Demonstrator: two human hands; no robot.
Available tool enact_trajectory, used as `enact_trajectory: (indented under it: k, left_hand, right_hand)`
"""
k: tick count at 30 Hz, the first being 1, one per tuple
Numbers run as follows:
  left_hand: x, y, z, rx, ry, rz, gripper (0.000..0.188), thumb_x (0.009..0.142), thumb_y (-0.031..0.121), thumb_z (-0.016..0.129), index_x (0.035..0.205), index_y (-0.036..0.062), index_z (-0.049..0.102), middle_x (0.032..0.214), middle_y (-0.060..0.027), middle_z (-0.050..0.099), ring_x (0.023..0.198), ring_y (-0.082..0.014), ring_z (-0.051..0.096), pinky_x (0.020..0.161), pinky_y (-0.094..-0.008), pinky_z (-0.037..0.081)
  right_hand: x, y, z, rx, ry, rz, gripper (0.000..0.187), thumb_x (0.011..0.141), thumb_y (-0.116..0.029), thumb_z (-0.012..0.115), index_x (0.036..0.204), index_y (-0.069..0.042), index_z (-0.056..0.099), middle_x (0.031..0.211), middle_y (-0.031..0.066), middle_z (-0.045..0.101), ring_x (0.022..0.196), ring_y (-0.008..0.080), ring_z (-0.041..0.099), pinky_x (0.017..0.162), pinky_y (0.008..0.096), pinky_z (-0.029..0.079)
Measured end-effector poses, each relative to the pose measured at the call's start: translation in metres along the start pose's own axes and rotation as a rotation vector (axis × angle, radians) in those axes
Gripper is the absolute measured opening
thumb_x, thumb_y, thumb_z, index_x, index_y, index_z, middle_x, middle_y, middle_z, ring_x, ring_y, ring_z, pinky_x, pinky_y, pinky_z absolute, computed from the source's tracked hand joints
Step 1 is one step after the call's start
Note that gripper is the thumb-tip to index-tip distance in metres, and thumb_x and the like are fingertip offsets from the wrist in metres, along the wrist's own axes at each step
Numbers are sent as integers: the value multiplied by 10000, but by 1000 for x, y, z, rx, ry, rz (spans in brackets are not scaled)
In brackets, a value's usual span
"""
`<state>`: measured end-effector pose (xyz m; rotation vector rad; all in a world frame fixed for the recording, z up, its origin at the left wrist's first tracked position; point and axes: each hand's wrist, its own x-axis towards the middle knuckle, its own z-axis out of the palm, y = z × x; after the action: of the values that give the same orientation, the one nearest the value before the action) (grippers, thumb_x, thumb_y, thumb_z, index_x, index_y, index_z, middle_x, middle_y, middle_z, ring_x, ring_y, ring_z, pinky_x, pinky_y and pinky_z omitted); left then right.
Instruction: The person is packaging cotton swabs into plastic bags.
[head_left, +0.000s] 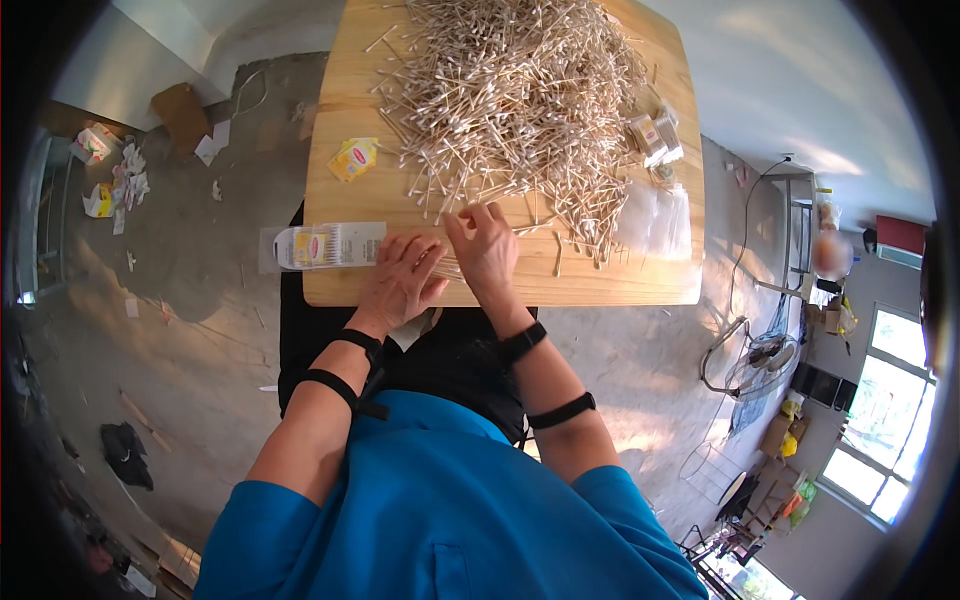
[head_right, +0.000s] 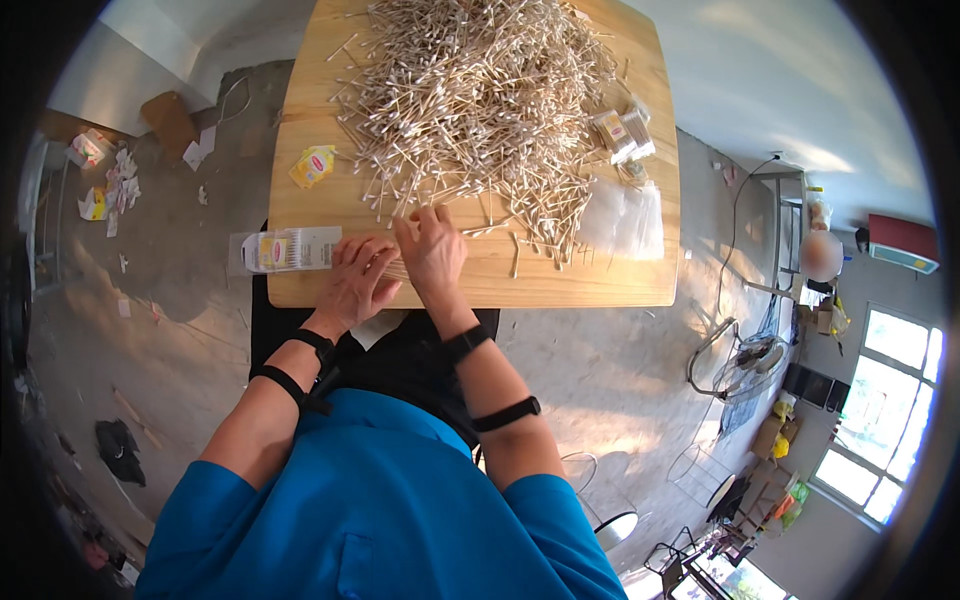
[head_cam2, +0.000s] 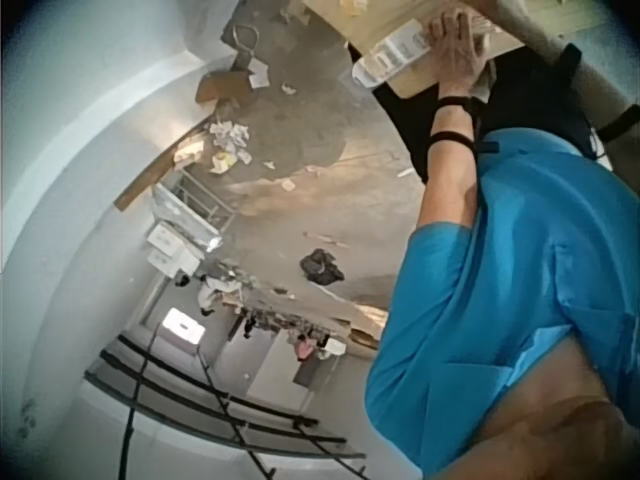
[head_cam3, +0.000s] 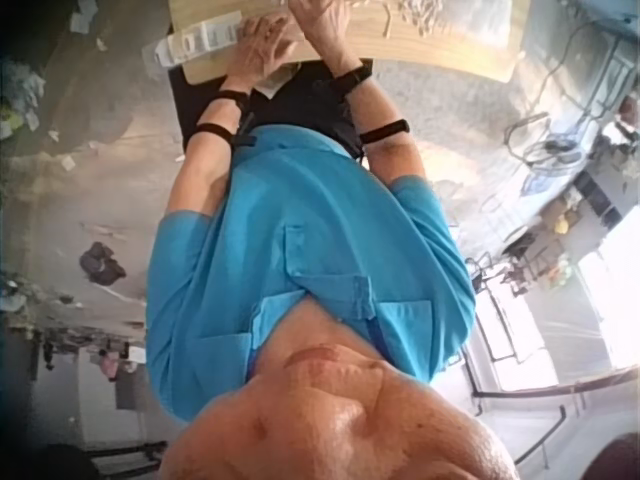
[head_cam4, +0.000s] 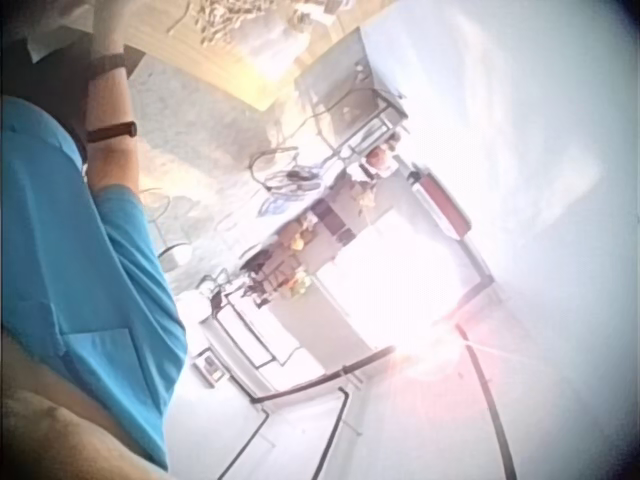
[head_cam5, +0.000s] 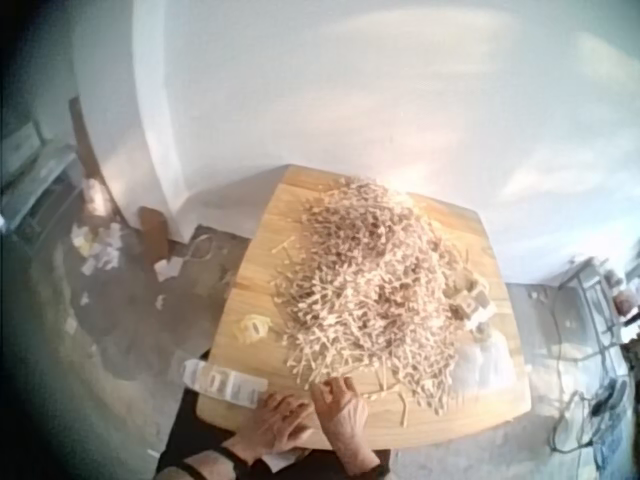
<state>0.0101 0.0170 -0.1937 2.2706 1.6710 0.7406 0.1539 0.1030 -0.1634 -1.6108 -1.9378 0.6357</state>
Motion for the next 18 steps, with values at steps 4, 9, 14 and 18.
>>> enact_trajectory:
  k: [4, 9, 14, 18]
  left_hand:
    - [2, 2, 5, 5, 4, -5, 552, 773, 265, 754, 1264, 101, 564, 1312, -73, 518, 1258, -312, 452, 1094, -486, 339]
    - [0, 1, 0, -28, -7, -14, 494, 797, 279, 742, 1229, 89, 596, 1289, -80, 535, 1266, -295, 464, 1085, -472, 353]
    - [-1, 1, 0, -46, -9, -21, 507, 792, 269, 741, 1241, 97, 579, 1295, -77, 522, 1261, -302, 456, 1087, -481, 346]
    - [1, 2, -1, -60, -4, -21, 495, 789, 253, 743, 1230, 85, 593, 1289, -85, 522, 1268, -299, 458, 1085, -481, 346]
  right_hand:
    - [14, 3, 20, -179, 27, 117, 112, 820, -188, 701, 840, -79, 685, 833, 107, 677, 707, 329, 664, 632, 447, 504]
    - [13, 32, -11, -4, 43, 50, 86, 832, -130, 711, 822, -51, 680, 776, 102, 660, 689, 295, 659, 605, 402, 497]
    - [-11, 35, -30, -51, -145, -93, 68, 858, -144, 693, 894, -88, 676, 859, 96, 648, 716, 308, 657, 618, 422, 508]
    - [-19, 29, -36, 9, -160, -44, 95, 849, -146, 714, 916, -86, 684, 879, 90, 647, 722, 314, 657, 625, 419, 511]
